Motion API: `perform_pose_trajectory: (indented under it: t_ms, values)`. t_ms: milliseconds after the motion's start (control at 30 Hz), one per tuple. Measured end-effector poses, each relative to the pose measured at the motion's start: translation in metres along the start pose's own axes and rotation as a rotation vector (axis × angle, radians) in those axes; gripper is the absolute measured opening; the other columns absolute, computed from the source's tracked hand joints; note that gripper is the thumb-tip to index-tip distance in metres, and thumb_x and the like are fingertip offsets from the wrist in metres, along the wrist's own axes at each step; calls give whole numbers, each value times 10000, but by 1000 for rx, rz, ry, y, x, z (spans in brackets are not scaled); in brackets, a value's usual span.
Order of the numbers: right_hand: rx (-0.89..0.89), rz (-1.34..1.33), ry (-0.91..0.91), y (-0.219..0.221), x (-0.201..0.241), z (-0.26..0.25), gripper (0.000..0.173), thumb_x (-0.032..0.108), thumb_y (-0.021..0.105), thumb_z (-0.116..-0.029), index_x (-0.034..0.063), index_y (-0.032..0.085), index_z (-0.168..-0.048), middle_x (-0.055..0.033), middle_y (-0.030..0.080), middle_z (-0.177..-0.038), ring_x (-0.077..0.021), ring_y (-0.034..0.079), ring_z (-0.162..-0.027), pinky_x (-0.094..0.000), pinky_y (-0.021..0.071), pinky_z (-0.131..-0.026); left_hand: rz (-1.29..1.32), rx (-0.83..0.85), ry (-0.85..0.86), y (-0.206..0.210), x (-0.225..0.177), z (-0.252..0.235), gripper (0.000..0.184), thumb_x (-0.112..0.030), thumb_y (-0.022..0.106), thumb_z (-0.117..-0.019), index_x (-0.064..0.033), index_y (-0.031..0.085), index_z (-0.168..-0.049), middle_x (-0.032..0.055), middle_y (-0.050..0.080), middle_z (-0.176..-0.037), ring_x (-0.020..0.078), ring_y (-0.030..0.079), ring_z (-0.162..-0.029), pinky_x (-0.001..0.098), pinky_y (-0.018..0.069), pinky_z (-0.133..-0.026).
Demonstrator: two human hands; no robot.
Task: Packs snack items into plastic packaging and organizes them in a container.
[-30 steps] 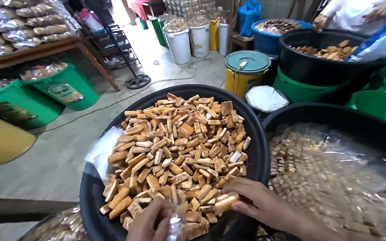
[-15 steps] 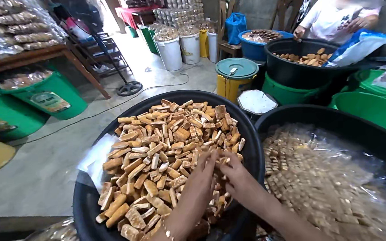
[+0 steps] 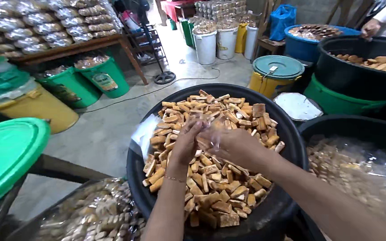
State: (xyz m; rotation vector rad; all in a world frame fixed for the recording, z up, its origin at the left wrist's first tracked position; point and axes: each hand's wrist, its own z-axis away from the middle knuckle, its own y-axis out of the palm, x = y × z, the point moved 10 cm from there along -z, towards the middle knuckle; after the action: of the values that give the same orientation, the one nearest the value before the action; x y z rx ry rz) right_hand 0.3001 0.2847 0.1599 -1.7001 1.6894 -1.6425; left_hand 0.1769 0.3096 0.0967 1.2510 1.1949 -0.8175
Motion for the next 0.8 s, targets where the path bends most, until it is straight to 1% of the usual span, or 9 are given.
perform_pose_trajectory:
  t_ms: [133, 200, 300, 367, 467, 533, 567, 667, 800]
  values:
    - [-271, -343, 103, 31, -39, -12, 287, 128, 475, -1044, -35, 579, -1255, -127, 652, -926, -152, 640, -731, -315, 563, -685, 66, -402, 110, -78, -1, -11, 224, -207, 388, -1109, -72, 553, -1179, -28, 626, -805, 51, 621, -658, 238, 561, -628]
    - [-66, -276, 323, 75, -66, -20, 350, 122, 480, -1047, -49, 498, -1352, -205, 635, -1172, -253, 683, -975, -396, 574, -868, 153, -487, 136, -109, 5, -13, 234, -247, 377, -1114, -84, 535, -1171, -23, 602, -758, 42, 585, -588, 202, 518, -540]
    - [342, 14, 391, 147, -84, -27, 530, 47, 542, -1001, -20, 421, -1513, -254, 432, -1532, -394, 441, -1416, -508, 396, -1150, 156, -567, 62, -122, 16, -15, 273, -269, 398, -1110, -52, 542, -1191, 31, 598, -813, 99, 609, -651, 261, 542, -593]
    - [386, 128, 322, 163, -87, -31, 528, -42, 520, -988, 10, 441, -1507, -263, 462, -1507, -445, 496, -1356, -554, 442, -1096, 147, -608, -6, -121, 22, -16, 297, -260, 396, -1111, -15, 533, -1209, 68, 600, -842, 131, 623, -673, 296, 560, -618]
    - [300, 76, 343, 133, -92, -36, 476, 56, 461, -1041, 99, 475, -1515, -233, 548, -1422, -402, 607, -1232, -554, 491, -1026, 181, -647, -71, -122, 28, -16, 319, -259, 386, -1114, 12, 544, -1172, 89, 604, -839, 150, 627, -670, 310, 567, -617]
    - [37, -135, 321, 81, -87, -32, 354, 80, 496, -1026, 18, 617, -1352, -216, 654, -1242, -318, 670, -1063, -469, 535, -948, 215, -668, -88, -121, 31, -15, 315, -255, 395, -1112, 16, 543, -1172, 99, 607, -853, 157, 627, -686, 317, 564, -630]
    - [-114, -279, 287, 54, -82, -25, 310, 80, 515, -1010, -23, 642, -1273, -174, 685, -1115, -226, 679, -884, -387, 566, -809, 231, -668, -97, -118, 33, -15, 304, -251, 395, -1110, 9, 540, -1170, 93, 603, -851, 152, 624, -687, 310, 560, -628]
    - [-378, -602, 135, -5, -53, -2, 339, 36, 573, -958, -42, 583, -1288, -48, 691, -1064, -61, 689, -754, -243, 618, -692, 236, -607, -126, -103, 35, -15, 326, -272, 375, -1116, 4, 546, -1153, 75, 611, -821, 133, 629, -661, 283, 562, -604]
    - [-652, 14, -109, -33, -13, 21, 262, 202, 664, -973, 5, 736, -1130, -100, 701, -933, -58, 635, -766, -169, 536, -707, 187, -471, -128, -76, 38, -15, 352, -272, 318, -1129, -4, 547, -1115, 38, 607, -796, 102, 625, -654, 264, 568, -620]
